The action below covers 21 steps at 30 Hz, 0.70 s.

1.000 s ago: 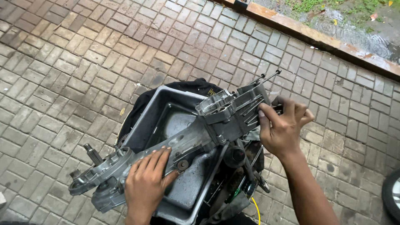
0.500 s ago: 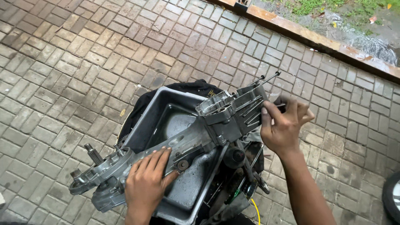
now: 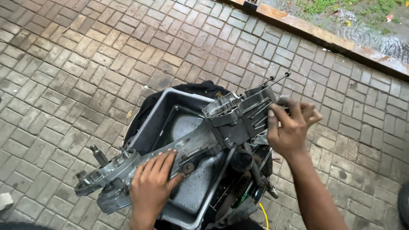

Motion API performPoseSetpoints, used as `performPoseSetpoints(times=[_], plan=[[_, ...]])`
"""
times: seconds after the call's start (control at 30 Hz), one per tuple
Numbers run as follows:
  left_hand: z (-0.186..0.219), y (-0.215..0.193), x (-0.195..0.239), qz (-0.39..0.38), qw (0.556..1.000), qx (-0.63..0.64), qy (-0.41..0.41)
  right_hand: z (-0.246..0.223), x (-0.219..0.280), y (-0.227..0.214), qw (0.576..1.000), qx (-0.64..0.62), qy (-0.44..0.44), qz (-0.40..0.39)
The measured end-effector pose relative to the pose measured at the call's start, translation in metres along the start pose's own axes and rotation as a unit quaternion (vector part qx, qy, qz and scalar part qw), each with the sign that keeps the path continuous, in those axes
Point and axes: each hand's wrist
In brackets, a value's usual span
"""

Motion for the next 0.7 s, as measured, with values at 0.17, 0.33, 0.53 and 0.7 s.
performPoseSetpoints(times=[0.17,0.33,0.53,0.7], plan=[[-0.003,0.006,0.001,-0.017,1.0,0.005,-0.007,-0.024,0.008,0.001,0.994,-0.038,-0.105,0.011],[-0.006,0.006,0.002,-0.029,0.999,0.013,-0.007,-0.032,-0.002,0.003,0.997,-0.023,0.051,0.048],[-0.007,0.004,-0.001,-0.027,0.999,0.023,-0.008,-0.064,0.016,0.007,0.997,-0.021,-0.001,0.075],[-0.004,-0.002,-0.001,-0.007,0.999,0.035,-0.003,-0.068,0.003,0.004,0.993,-0.04,0.074,0.084]])
Point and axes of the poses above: each hand's wrist, its own x-axis away from the middle knuckle, its own y-axis out of the palm, z = x × y, and after that the axes turned 8 degrees about -x, right-handed
